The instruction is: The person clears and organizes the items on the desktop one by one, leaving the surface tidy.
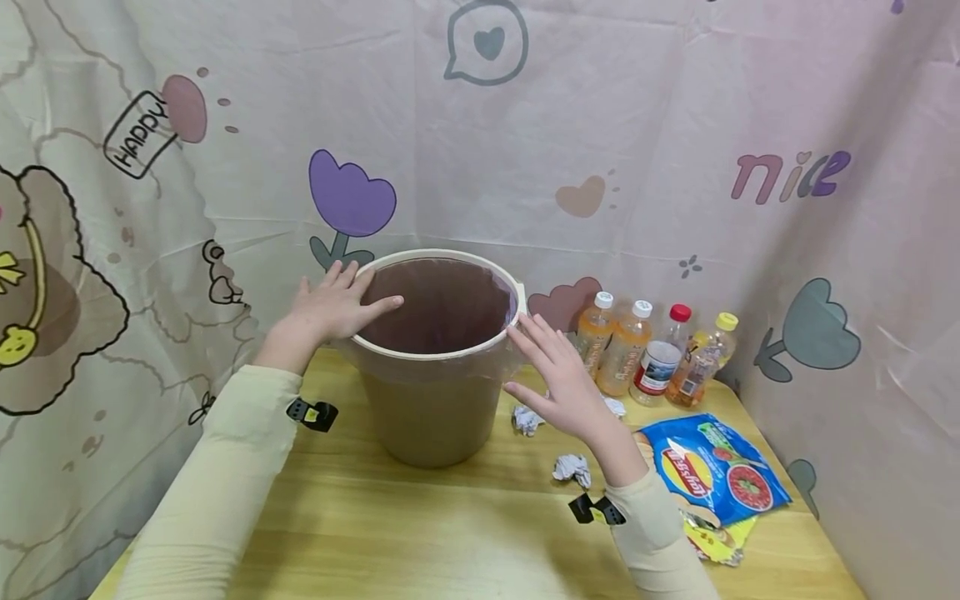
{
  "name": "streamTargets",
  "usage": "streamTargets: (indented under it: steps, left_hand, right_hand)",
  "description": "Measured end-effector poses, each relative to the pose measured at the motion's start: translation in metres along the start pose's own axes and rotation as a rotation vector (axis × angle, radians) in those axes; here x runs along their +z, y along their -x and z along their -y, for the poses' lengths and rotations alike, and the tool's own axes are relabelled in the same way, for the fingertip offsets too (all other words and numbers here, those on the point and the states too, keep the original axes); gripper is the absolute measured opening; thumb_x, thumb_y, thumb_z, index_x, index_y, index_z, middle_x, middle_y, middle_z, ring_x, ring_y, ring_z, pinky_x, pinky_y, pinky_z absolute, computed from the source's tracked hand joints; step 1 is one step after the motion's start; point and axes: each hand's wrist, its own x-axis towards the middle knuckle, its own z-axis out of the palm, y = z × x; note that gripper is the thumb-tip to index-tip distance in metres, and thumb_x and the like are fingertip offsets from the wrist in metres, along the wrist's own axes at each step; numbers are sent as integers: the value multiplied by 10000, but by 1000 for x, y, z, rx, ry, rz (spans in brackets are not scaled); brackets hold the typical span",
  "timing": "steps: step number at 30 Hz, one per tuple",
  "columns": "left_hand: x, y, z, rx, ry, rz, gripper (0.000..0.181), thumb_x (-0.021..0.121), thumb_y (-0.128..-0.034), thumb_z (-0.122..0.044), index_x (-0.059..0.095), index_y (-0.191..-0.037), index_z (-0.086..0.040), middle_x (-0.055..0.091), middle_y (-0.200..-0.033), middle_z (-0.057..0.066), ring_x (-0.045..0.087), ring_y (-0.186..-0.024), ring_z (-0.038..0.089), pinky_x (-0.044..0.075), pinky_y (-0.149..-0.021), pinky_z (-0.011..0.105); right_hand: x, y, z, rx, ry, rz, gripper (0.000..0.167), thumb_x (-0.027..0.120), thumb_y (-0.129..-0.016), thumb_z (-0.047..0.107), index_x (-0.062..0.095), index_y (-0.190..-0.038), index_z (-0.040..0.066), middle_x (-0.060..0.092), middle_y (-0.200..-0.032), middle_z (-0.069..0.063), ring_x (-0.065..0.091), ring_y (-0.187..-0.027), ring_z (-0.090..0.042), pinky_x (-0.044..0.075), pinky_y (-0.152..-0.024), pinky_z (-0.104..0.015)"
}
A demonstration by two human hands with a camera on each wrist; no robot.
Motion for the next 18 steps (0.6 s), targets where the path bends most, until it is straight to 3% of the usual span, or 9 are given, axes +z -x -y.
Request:
streamTargets:
  steps: [9, 18]
  left_hand:
    - [0, 1, -1, -5, -3, -6, 1027, 167, -848, -851, 104, -1581, -135, 23, -1644, 190, -52, -1518, 397, -57, -1113, 741]
    - [0, 1, -1, -9, 25, 0, 1013, 193, -859, -838, 99, -1581, -135, 5, -1646, 184, -81, -1519, 384, -84, -1115, 732]
  right_hand:
    - [-2, 25, -9, 19, 1, -117, 707, 459, -950, 605, 405, -1496, 159, 363, -1575, -85, 289, -1479, -311, 277, -1155, -587]
    - [4, 53, -19, 102, -6, -159, 611, 692, -898, 331, 485, -1439, 137, 464, -1494, -119, 403, -1399, -347, 346, -1106, -593]
